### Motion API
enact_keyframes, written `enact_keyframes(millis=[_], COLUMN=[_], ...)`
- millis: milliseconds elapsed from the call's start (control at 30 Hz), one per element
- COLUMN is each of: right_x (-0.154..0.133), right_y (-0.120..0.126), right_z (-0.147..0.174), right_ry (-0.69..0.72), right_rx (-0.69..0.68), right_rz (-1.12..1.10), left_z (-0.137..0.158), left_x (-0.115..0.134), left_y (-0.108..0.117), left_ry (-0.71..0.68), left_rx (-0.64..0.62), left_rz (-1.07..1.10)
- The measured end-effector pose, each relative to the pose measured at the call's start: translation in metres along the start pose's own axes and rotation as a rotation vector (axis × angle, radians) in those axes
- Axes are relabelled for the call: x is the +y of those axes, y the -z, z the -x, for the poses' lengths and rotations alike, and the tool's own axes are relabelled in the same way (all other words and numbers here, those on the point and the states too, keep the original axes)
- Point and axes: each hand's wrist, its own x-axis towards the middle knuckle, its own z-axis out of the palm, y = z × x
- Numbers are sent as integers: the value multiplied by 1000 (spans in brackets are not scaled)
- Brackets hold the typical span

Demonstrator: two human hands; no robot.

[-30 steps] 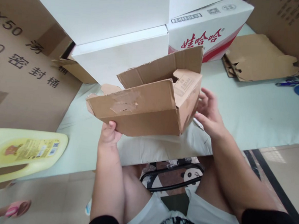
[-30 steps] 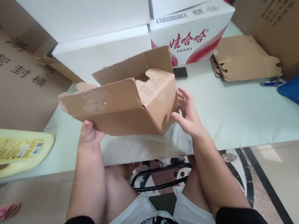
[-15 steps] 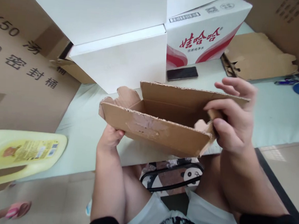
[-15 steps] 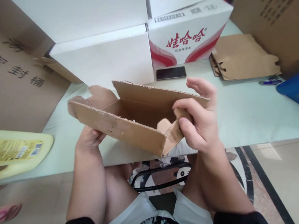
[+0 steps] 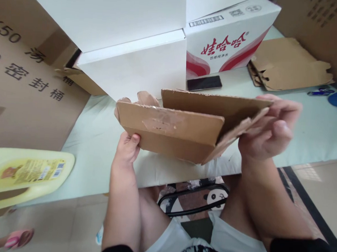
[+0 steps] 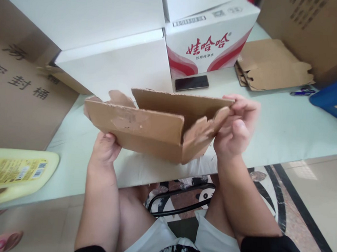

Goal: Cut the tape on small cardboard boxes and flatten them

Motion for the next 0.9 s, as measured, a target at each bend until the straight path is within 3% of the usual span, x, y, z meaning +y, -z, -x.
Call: enact_keyframes(millis=[200, 333, 467, 667, 900], right_x=[26, 34, 32, 35, 43], right_y=[12, 16, 16, 15, 16], right_z=[6, 10, 12, 13, 13], right_ry=[-564, -848, -1064, -1069, -975], right_rx=[-273, -580, -700, -629, -543], right_rz=[73, 123, 125, 85, 233], left_z=[-5, -11, -15, -16, -13], left_x=[-1, -7, -13, -13, -13], left_y=[2, 11, 16, 12, 8], left_ry=[-26, 109, 218, 203, 206], left_rx=[133, 217, 327, 371, 225], left_rz=[19, 65, 47, -29, -124])
